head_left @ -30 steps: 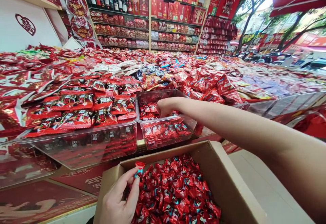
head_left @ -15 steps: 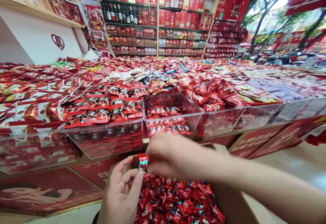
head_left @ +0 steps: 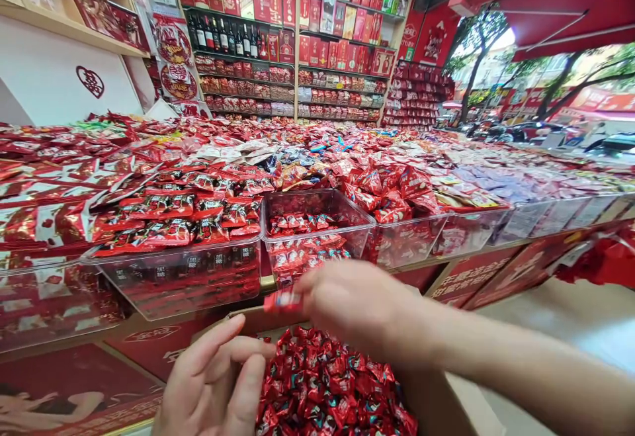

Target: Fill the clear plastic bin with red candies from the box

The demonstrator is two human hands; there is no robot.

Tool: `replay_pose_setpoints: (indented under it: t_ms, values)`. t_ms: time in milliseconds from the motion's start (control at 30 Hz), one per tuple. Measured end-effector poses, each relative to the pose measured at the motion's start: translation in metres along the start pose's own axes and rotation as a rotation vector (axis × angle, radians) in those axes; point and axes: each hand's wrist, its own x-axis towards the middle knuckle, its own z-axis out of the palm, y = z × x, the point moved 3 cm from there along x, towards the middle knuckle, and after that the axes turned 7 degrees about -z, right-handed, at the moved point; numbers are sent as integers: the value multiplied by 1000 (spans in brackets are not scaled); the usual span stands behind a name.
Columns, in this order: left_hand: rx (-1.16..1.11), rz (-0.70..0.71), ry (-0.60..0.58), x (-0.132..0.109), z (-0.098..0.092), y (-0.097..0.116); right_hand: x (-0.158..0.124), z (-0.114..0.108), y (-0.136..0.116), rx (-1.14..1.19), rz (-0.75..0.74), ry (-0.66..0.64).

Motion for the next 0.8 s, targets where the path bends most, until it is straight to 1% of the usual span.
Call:
replay_pose_setpoints:
  t_ms: [33,67,100,133,167,233,300,333,400,533,633,700,800]
  values:
    - [53,61,-29,6,-3,-10,5,-8,17,-18,83,51]
    - [161,116,-39,12,-6,-23,10,-14,36,-49,174,92]
    - [281,105,-44,19,-8,-40,16,-18,56,-80,264,103]
    - [374,112,-75,26,-8,-57,22,-18,77,-99,342,74]
    - [450,131,-114,31,-7,-73,28,-16,96,-102,397,10]
    - [577,241,-168,38,-3,-99,39,-3,129,-81,442,-178]
    - [655,351,-176,39,1,-113,47,14,150,-73,430,-376]
    - [683,398,-172,38,3,-117,50,22,156,-81,413,-455]
    - [726,460,-153,35,5,-120,55,37,162,-107,378,-568]
    - [788,505,-136,29,6,-120,59,57,160,-194,289,-685]
    - [803,495,-156,27,6,-121,57,65,157,-271,225,-797]
    - [807,481,-175,27,7,-121,56,67,156,-299,214,-872]
    - [797,483,-189,28,8,-120,52,68,157,-278,284,-967]
